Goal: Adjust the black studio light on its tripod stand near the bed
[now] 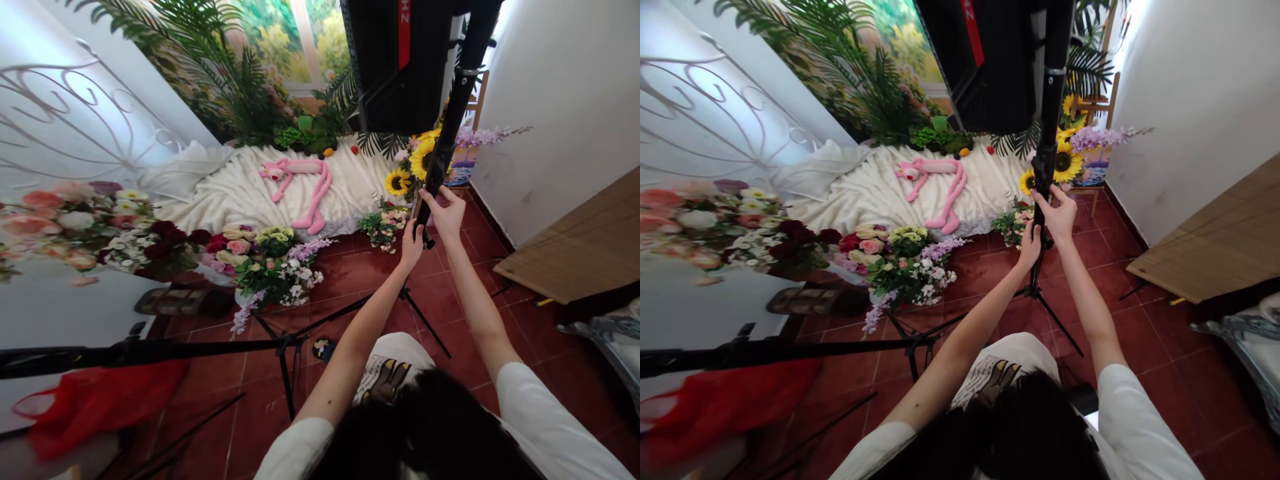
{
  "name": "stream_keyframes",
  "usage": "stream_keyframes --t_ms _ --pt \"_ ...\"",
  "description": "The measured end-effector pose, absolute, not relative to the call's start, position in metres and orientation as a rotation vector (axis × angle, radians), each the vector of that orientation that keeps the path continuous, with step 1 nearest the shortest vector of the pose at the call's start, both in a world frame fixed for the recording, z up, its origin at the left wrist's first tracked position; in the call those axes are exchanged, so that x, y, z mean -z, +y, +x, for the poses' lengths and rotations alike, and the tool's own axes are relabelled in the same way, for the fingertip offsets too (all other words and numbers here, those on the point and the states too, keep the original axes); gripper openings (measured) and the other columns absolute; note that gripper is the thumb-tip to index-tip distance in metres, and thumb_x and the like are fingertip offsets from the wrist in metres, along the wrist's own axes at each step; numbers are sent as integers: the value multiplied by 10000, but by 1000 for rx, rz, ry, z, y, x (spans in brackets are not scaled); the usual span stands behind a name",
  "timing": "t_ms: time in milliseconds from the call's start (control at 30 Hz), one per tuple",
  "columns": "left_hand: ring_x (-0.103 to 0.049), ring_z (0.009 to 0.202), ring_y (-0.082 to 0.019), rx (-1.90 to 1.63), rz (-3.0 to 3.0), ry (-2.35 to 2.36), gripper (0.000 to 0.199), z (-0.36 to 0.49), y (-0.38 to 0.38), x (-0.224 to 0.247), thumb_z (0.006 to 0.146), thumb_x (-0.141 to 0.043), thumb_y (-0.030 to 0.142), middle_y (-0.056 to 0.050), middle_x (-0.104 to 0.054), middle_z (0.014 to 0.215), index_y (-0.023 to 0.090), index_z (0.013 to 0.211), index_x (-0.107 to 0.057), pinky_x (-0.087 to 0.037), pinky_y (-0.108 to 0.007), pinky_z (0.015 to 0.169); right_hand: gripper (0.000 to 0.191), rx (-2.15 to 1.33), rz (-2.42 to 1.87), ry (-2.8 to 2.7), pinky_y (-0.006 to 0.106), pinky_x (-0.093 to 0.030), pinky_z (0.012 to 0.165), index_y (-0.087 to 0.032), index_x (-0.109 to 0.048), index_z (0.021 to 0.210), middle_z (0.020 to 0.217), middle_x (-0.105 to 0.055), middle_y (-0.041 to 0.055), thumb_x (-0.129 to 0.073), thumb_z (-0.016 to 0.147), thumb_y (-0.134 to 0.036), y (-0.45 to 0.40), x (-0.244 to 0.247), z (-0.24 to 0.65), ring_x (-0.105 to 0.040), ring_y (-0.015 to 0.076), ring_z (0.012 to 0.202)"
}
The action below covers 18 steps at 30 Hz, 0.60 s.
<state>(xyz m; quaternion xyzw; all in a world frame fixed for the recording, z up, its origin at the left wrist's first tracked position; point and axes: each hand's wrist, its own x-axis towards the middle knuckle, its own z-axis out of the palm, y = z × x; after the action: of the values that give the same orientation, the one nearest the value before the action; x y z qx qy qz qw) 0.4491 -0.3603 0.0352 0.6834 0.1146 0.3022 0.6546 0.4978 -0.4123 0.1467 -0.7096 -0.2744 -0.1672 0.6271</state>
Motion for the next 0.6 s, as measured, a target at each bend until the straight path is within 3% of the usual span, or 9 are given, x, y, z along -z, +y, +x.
stream_keyframes --t_ms 167,367,600 --pt "-673 932 -206 -652 1553 281 783 447 -361 -36 832 -314 788 -113 -687 989 156 1206 -585 -561 -352 885 468 462 -1728 -693 357 -571 900 -216 -671 1175 1036 -737 72 -549 922 -590 -446 -132 484 -705 209 1006" --pt "-663 962 -216 -663 1573 243 772 449 -357 -30 847 -323 785 -123 -687 1028 158 1200 -605 -547 -364 913 510 227 -1919 -554 351 -574 745 -217 -569 1168 802 -705 30 -663 830 -587 -486 -74 458 -681 190 721" --pt "-625 1093 -226 -668 1620 202 700 452 -353 -23 897 -321 741 -136 -668 1156 183 1190 -625 -481 -396 1026 434 -152 -1481 -141 305 -558 573 -237 -495 1117 643 -630 -35 -619 818 -527 -466 -29 458 -647 163 533"
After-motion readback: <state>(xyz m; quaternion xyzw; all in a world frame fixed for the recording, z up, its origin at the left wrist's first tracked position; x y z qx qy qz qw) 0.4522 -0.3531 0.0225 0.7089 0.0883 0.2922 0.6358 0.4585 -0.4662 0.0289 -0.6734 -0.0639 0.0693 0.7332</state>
